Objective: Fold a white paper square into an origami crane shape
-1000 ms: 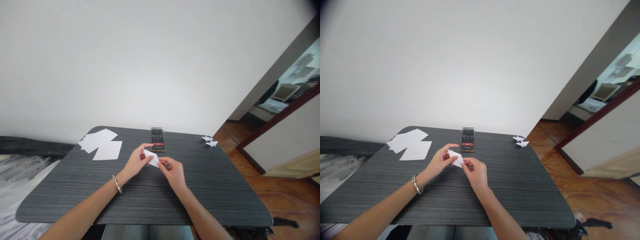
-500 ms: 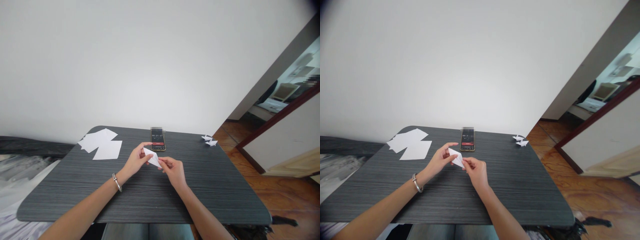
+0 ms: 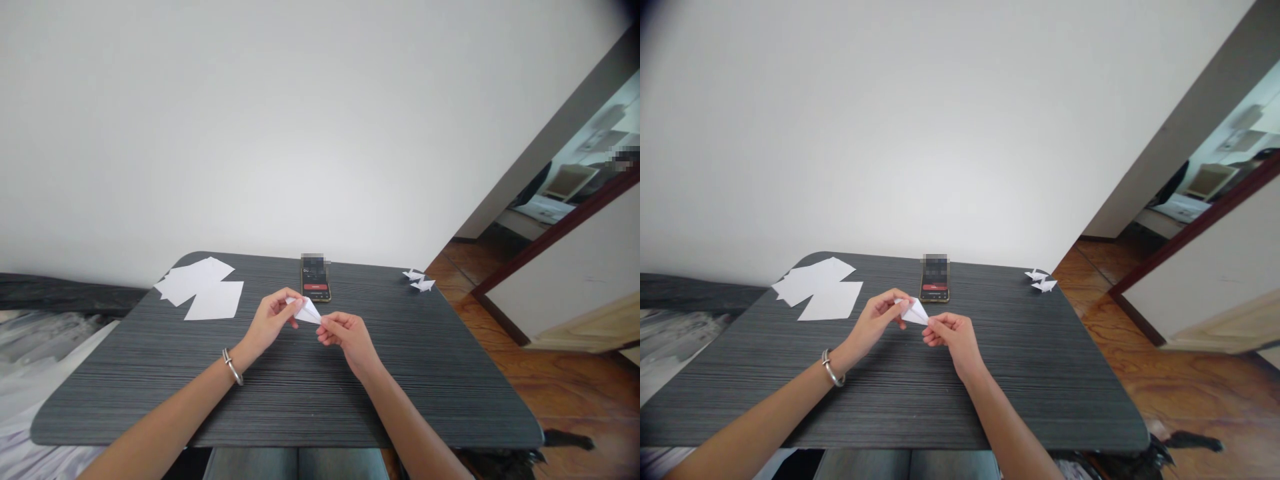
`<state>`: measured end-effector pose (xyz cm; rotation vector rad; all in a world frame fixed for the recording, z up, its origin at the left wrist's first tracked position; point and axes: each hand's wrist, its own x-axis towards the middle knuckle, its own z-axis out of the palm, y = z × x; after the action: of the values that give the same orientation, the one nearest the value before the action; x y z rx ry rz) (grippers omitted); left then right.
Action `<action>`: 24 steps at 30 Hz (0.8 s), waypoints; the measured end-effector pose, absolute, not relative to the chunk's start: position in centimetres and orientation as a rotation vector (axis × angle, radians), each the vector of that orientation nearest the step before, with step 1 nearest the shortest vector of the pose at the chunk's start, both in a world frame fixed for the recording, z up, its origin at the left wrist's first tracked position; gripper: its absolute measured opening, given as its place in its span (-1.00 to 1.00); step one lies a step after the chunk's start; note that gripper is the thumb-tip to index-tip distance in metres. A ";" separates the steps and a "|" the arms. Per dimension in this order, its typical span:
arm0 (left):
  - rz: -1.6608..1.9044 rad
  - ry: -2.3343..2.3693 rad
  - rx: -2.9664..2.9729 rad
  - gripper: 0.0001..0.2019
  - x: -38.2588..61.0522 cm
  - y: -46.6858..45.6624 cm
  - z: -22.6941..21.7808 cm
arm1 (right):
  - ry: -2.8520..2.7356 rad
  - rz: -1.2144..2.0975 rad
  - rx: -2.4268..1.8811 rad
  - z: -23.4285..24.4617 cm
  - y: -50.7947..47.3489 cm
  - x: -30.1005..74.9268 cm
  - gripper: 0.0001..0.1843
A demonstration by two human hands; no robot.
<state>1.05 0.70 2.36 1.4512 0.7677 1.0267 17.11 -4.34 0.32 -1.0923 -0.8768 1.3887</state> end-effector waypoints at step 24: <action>1.042 0.822 1.550 -0.81 1.2 0.5 1.9 | -0.990 1.430 -1.081 0.6 -4.7 16.4 -0.77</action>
<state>1.18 0.54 1.92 1.5503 0.8215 1.0416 16.36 -4.65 0.62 -1.0807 -0.9898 1.4302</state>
